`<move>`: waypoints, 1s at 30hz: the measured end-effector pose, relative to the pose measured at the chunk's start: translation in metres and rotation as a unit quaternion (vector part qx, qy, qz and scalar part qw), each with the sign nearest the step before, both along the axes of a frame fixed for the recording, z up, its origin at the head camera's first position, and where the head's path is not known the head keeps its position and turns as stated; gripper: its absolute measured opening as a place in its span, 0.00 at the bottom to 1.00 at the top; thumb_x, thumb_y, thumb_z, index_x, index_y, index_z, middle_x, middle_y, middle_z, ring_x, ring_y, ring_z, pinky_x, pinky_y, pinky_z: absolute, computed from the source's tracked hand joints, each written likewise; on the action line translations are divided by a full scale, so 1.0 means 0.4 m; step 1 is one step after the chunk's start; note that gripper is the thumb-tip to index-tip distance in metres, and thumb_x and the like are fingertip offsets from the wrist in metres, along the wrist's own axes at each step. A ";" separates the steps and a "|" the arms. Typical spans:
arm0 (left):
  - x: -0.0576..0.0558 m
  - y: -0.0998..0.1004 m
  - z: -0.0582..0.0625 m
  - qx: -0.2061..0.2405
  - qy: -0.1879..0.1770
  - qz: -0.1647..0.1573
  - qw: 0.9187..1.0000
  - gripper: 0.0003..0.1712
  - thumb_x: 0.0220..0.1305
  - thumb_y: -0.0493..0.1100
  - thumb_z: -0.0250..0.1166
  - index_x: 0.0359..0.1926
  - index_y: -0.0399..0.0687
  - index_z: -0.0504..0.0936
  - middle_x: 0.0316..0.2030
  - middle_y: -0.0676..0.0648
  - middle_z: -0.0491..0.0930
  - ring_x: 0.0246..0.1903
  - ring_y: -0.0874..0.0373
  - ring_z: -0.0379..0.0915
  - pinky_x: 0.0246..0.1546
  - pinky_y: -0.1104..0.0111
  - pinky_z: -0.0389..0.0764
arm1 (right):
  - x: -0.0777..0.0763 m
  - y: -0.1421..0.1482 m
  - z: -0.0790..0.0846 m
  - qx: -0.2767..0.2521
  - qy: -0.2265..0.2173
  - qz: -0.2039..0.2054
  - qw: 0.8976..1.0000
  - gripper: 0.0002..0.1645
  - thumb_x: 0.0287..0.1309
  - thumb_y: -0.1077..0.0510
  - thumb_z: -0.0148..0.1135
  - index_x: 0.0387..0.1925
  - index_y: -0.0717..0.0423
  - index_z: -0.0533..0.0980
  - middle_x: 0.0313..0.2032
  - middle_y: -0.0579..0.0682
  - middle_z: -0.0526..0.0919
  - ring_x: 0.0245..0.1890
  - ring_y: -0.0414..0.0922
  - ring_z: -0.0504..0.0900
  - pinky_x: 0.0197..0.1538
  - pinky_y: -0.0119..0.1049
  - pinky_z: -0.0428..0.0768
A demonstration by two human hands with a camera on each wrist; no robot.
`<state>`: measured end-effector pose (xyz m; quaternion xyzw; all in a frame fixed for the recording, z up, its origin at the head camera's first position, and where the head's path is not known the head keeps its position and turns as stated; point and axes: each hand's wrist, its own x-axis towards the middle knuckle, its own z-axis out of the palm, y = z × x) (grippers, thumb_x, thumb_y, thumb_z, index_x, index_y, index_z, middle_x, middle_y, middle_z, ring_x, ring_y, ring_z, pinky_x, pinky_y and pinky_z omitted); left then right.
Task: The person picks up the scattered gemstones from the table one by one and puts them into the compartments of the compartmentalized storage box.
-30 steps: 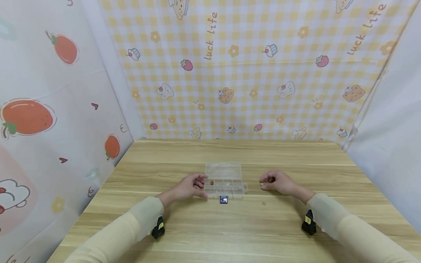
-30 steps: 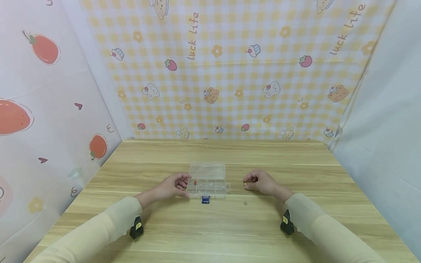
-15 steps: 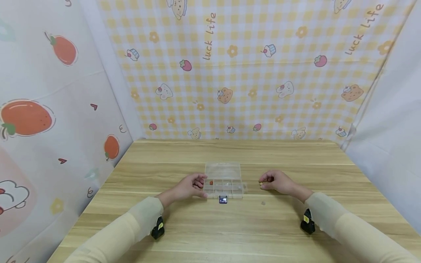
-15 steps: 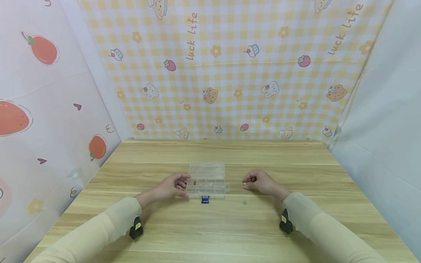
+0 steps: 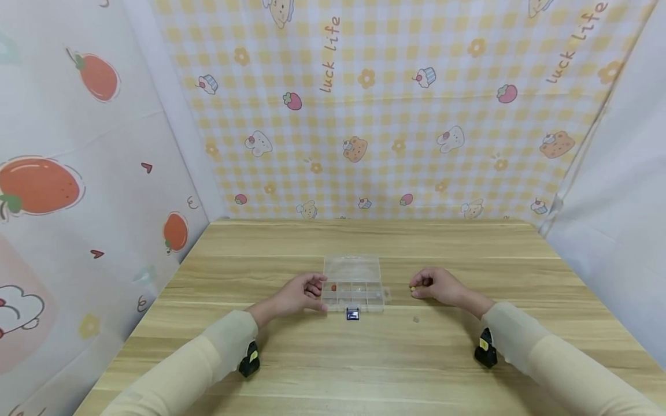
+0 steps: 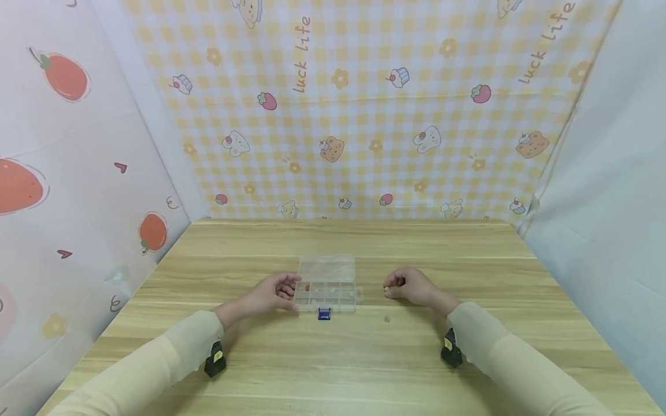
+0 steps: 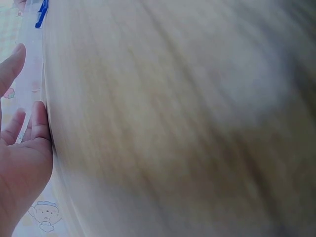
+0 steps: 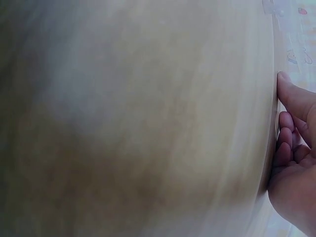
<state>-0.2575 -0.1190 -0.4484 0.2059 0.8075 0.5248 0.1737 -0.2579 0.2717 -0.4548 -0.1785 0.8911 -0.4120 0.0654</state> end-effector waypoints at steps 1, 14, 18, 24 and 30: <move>0.000 0.000 0.002 -0.001 0.001 0.000 1.000 0.40 0.49 0.34 0.77 0.63 0.34 0.69 0.49 0.41 0.72 0.45 0.51 0.70 0.48 0.62 0.74 | -0.001 0.000 -0.001 -0.001 0.001 0.001 1.000 0.11 0.52 0.60 0.73 0.37 0.58 0.82 0.33 0.47 0.79 0.33 0.45 0.73 0.35 0.34 0.73; 0.000 0.000 0.005 -0.005 -0.002 -0.001 1.000 0.40 0.49 0.35 0.77 0.63 0.35 0.69 0.49 0.41 0.72 0.45 0.51 0.70 0.48 0.63 0.74 | 0.007 -0.004 0.013 -0.013 -0.015 -0.003 1.000 0.10 0.54 0.60 0.72 0.38 0.60 0.82 0.33 0.48 0.80 0.33 0.45 0.74 0.35 0.34 0.73; 0.000 0.001 0.006 -0.006 -0.002 0.000 1.000 0.40 0.49 0.35 0.77 0.63 0.35 0.69 0.49 0.41 0.72 0.45 0.51 0.70 0.48 0.63 0.75 | 0.011 -0.006 0.019 -0.028 -0.026 -0.007 0.999 0.10 0.55 0.62 0.70 0.39 0.62 0.82 0.32 0.49 0.80 0.30 0.44 0.72 0.31 0.32 0.72; 0.000 0.000 0.007 -0.008 -0.002 0.002 1.000 0.40 0.49 0.35 0.77 0.63 0.35 0.69 0.48 0.41 0.72 0.45 0.51 0.70 0.48 0.63 0.75 | 0.019 -0.015 0.032 -0.048 -0.031 -0.006 0.998 0.10 0.57 0.64 0.68 0.41 0.65 0.81 0.32 0.52 0.81 0.26 0.42 0.72 0.26 0.32 0.73; -0.001 0.000 0.004 -0.008 -0.002 0.000 1.000 0.40 0.50 0.35 0.76 0.63 0.35 0.69 0.48 0.41 0.72 0.45 0.52 0.70 0.48 0.63 0.74 | 0.018 -0.023 0.035 -0.044 -0.036 -0.012 0.998 0.12 0.57 0.62 0.69 0.41 0.64 0.81 0.33 0.50 0.81 0.28 0.43 0.74 0.27 0.32 0.75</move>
